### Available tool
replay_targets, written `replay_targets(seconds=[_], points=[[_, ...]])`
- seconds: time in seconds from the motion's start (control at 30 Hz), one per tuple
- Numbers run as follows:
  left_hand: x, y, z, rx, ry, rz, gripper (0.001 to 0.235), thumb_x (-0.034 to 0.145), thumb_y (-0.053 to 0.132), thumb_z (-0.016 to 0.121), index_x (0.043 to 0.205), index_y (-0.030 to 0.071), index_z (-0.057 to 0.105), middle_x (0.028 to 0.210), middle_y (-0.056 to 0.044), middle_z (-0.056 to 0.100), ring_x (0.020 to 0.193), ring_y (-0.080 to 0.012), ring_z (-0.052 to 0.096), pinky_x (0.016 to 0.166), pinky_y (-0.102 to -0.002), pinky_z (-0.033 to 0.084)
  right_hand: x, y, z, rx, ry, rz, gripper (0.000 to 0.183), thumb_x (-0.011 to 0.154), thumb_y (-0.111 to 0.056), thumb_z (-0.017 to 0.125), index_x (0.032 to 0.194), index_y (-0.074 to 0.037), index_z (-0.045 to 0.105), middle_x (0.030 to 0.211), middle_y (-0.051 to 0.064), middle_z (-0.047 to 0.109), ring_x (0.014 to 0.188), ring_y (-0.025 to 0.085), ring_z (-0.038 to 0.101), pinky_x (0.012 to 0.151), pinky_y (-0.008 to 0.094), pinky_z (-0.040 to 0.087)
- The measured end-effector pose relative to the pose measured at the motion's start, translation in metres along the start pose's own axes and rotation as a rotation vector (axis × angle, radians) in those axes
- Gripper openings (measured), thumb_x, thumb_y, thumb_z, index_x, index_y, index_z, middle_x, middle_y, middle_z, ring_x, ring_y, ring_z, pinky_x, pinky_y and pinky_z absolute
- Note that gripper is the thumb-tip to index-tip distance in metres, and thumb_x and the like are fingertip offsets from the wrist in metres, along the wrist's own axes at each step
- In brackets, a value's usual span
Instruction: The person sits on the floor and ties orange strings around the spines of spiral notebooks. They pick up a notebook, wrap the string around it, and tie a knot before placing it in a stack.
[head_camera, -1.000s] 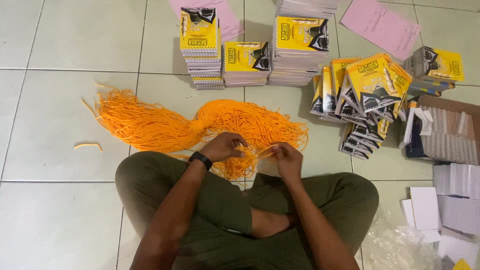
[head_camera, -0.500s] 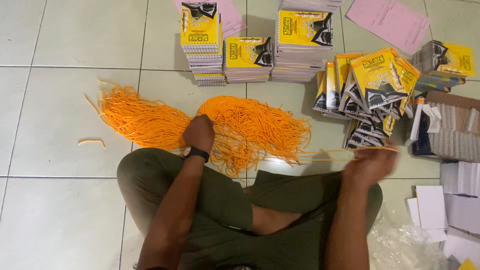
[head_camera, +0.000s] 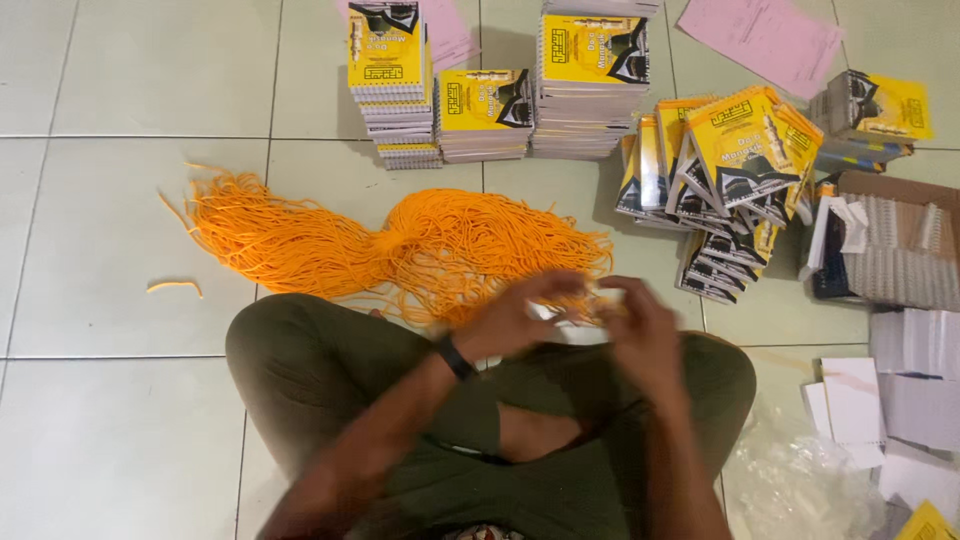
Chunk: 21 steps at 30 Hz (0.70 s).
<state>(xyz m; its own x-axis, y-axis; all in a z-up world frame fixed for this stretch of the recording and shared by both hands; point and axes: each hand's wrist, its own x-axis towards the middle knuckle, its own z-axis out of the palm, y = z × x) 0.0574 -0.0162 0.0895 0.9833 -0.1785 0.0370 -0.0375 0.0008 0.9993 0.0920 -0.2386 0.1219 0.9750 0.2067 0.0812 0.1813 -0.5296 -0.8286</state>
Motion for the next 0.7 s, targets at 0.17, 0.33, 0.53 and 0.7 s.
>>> replay_targets(seconds=[0.17, 0.33, 0.53, 0.7], points=[[-0.015, -0.042, 0.014, -0.073, -0.009, -0.053, 0.034, 0.096, 0.017, 0.085, 0.124, 0.003, 0.072, 0.100, -0.012, 0.068, 0.101, -0.0202, 0.067, 0.090, -0.040, 0.059, 0.006, 0.017, 0.017, 0.347, -0.245, 0.056, 0.023, 0.092, 0.001, 0.070, 0.113, -0.005, 0.063, 0.059, -0.001, 0.050, 0.056, 0.009, 0.042, 0.055, 0.024, 0.036], [-0.031, -0.003, -0.064, 0.178, -0.196, -0.122, 0.020, 0.111, 0.016, 0.063, 0.117, 0.002, 0.077, 0.094, -0.019, 0.073, 0.093, -0.0333, 0.076, 0.085, -0.045, 0.061, 0.021, 0.093, -0.013, 0.626, 0.021, 0.167, 0.032, 0.081, 0.002, 0.062, 0.112, -0.006, 0.067, 0.070, -0.002, 0.048, 0.058, 0.006, 0.042, 0.055, 0.021, 0.034], [-0.047, 0.038, -0.117, 0.377, -0.124, -0.238, 0.029, 0.117, 0.019, 0.048, 0.120, 0.004, 0.073, 0.094, -0.021, 0.071, 0.087, -0.0312, 0.067, 0.080, -0.049, 0.053, 0.026, 0.183, -0.013, 0.273, 0.425, 0.232, 0.038, 0.091, 0.009, 0.058, 0.128, 0.002, 0.059, 0.083, 0.013, 0.050, 0.067, 0.025, 0.050, 0.063, 0.040, 0.038], [-0.029, 0.028, -0.072, 0.492, -0.288, -0.192, 0.033, 0.108, 0.002, 0.042, 0.130, -0.003, 0.066, 0.094, -0.030, 0.070, 0.084, -0.0509, 0.069, 0.084, -0.062, 0.053, -0.006, 0.031, 0.037, -0.391, 0.039, -0.267, 0.078, 0.074, 0.008, 0.077, 0.140, 0.031, 0.043, 0.143, 0.061, 0.031, 0.135, 0.077, 0.023, 0.116, 0.073, 0.018]])
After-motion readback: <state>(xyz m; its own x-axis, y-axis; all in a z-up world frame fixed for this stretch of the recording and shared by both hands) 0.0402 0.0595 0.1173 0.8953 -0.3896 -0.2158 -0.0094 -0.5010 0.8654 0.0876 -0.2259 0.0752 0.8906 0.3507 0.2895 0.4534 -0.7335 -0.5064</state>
